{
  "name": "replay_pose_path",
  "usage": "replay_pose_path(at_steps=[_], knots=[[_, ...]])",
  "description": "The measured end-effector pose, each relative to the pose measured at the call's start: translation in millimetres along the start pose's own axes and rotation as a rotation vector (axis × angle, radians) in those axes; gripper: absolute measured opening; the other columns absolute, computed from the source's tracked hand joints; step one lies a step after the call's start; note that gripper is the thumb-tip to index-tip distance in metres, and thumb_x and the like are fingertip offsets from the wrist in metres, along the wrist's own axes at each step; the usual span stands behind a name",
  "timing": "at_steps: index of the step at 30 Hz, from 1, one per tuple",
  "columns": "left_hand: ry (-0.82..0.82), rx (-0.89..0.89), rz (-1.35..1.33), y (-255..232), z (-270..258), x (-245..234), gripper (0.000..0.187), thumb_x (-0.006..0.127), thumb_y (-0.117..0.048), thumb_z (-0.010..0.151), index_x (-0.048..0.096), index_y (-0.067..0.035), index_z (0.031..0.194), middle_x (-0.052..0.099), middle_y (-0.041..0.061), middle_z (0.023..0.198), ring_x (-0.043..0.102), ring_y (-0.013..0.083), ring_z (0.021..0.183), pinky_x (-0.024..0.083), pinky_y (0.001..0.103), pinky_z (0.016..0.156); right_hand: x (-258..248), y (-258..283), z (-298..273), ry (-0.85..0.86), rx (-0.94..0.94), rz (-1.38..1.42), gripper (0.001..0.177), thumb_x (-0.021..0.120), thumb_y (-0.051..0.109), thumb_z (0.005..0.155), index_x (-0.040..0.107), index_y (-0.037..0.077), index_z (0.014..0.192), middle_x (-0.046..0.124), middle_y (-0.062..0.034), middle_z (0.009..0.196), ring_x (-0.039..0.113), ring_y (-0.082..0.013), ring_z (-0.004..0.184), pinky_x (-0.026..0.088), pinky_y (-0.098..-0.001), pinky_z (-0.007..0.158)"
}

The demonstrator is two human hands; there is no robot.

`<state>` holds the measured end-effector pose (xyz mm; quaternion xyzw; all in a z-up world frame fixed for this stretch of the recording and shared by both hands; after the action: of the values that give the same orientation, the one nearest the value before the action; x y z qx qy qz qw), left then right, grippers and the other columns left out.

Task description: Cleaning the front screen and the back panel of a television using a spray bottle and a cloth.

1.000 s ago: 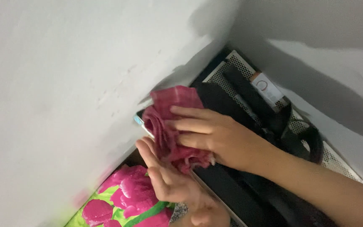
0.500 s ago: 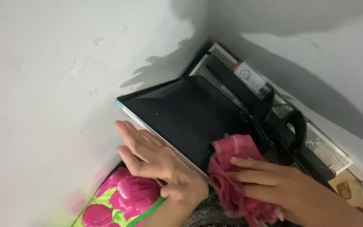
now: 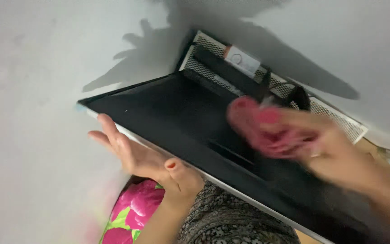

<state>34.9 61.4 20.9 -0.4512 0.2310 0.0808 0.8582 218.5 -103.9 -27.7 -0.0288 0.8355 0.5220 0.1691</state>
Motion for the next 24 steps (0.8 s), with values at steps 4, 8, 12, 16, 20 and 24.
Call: replay_pose_path(at_steps=[4, 8, 12, 16, 20, 24], knots=[[0.072, 0.015, 0.009, -0.1, -1.0, 1.1, 0.054, 0.033, -0.05, 0.116, 0.026, -0.032, 0.167, 0.024, -0.003, 0.179, 0.002, 0.0155, 0.176, -0.009, 0.051, 0.155, 27.5, 30.7, -3.5, 0.153, -0.075, 0.197, 0.068, 0.04, 0.062, 0.092, 0.069, 0.003, 0.108, 0.079, -0.0037, 0.107, 0.069, -0.0171, 0.072, 0.052, -0.0335, 0.06], [0.16, 0.014, 0.055, -5.2, 2.1, 0.2, 0.046, 0.029, -0.046, 0.118, 0.026, -0.029, 0.161, 0.023, 0.003, 0.178, 0.006, 0.0192, 0.175, -0.009, 0.054, 0.154, 23.9, -37.1, -47.2, 0.449, 0.282, 0.697, 0.039, 0.072, -0.001, 0.078, 0.078, 0.0, 0.116, 0.077, -0.0085, 0.102, 0.076, -0.0196, 0.083, 0.072, -0.032, 0.066], [0.317, 0.055, 0.179, -14.0, -2.4, 2.8, 0.05, 0.038, -0.026, 0.114, 0.026, -0.024, 0.162, 0.022, 0.001, 0.177, 0.005, 0.0219, 0.173, -0.007, 0.059, 0.152, -41.5, -139.5, -101.3, -0.016, 0.779, 0.264, 0.07, 0.068, -0.019, 0.057, 0.08, -0.004, 0.124, 0.09, -0.0242, 0.102, 0.084, -0.0353, 0.082, 0.065, -0.0421, 0.073], [0.45, 0.025, 0.18, -28.3, -33.4, 9.9, 0.047, 0.043, -0.038, 0.107, 0.044, -0.023, 0.152, 0.037, 0.005, 0.168, 0.006, 0.0392, 0.168, -0.004, 0.07, 0.142, -15.6, -44.5, -49.9, 0.142, -0.06, 0.26, 0.057, 0.043, -0.006, 0.065, 0.065, 0.002, 0.117, 0.077, -0.0066, 0.1, 0.081, -0.0171, 0.089, 0.074, -0.0295, 0.081], [0.53, 0.068, 0.172, -44.0, -43.1, 19.6, 0.034, 0.054, -0.023, 0.093, 0.065, -0.005, 0.119, 0.057, 0.02, 0.145, 0.017, 0.0488, 0.155, -0.006, 0.065, 0.129, 34.2, -22.5, -18.7, 0.188, -0.023, 0.166, 0.05, 0.052, -0.01, 0.069, 0.069, 0.004, 0.114, 0.081, -0.0053, 0.108, 0.082, -0.0173, 0.088, 0.07, -0.0296, 0.082], [0.534, 0.022, 0.189, -42.8, -40.9, 18.8, 0.032, 0.051, -0.021, 0.098, 0.06, -0.007, 0.126, 0.051, 0.015, 0.152, 0.012, 0.0438, 0.16, 0.0, 0.066, 0.134, 37.3, -54.4, -38.3, 0.125, 0.052, 0.03, 0.058, 0.062, -0.007, 0.065, 0.069, 0.005, 0.121, 0.079, -0.004, 0.121, 0.077, -0.0238, 0.099, 0.057, -0.0368, 0.086]])
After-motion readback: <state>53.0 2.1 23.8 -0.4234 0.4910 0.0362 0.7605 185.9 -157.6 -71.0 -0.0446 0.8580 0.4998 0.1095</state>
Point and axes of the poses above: each hand's wrist, its own z-axis towards the middle knuckle, its own x-axis out of the palm, y = z × x, the point moved 8 cm from there along z, towards the middle knuckle
